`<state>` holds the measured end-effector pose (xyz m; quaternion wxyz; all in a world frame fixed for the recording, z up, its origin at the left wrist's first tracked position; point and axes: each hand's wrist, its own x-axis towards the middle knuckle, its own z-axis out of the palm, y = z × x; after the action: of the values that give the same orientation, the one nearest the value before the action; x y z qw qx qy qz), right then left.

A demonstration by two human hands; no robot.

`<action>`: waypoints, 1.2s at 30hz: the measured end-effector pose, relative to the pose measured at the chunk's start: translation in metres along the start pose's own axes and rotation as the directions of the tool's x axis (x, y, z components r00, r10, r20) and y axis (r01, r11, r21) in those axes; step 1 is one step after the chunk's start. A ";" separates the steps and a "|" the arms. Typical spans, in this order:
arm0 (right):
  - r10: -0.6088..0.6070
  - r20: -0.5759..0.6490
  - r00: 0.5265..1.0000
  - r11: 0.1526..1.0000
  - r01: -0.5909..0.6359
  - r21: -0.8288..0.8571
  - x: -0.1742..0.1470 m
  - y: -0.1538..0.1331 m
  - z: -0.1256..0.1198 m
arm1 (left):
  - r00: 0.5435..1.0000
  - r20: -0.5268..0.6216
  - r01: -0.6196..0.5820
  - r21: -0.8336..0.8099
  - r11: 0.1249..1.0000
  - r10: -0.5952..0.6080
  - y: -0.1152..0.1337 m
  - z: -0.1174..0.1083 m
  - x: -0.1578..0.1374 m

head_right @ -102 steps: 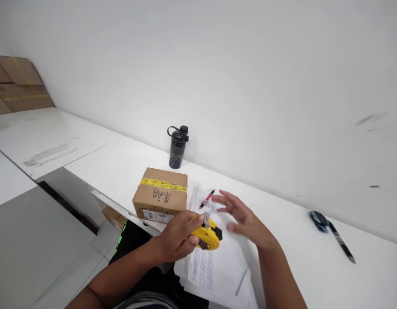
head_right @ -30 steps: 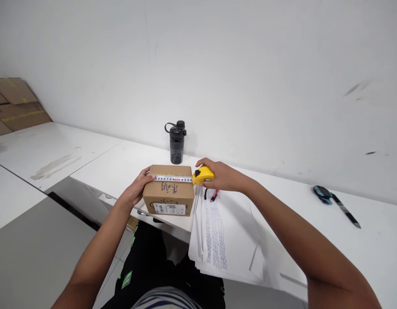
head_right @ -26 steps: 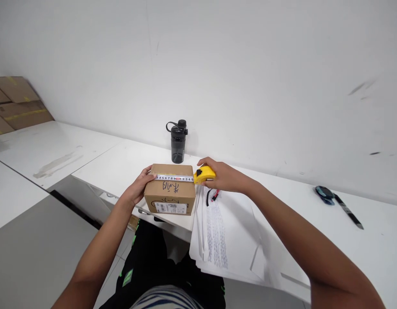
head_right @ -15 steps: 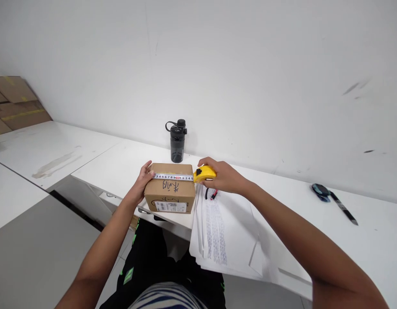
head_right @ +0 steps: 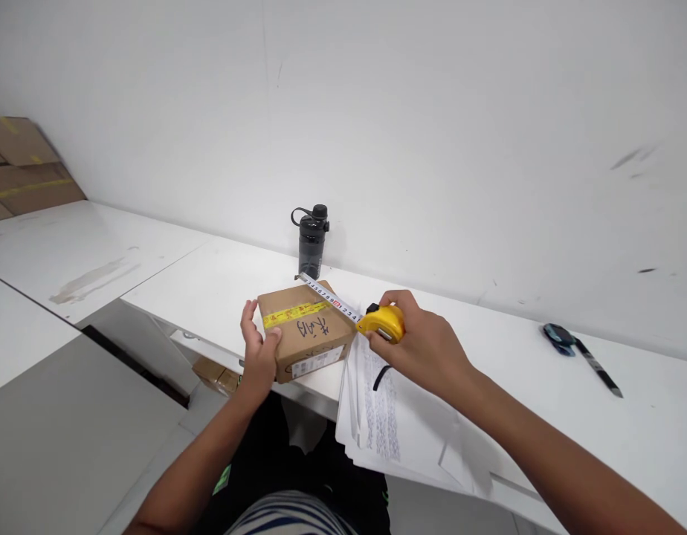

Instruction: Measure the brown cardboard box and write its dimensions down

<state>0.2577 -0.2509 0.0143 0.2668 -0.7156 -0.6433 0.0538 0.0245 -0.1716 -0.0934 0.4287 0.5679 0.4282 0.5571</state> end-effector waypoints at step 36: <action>-0.135 0.095 0.986 0.984 0.145 -0.105 -0.004 -0.025 0.029 | 0.806 0.566 0.226 -0.021 0.974 -0.174 0.022 -0.043 0.072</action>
<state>0.2224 -0.2447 0.0001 0.2011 -0.6795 -0.7049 0.0300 -0.0176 -0.1076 -0.0525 0.6160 0.6386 0.3161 0.3357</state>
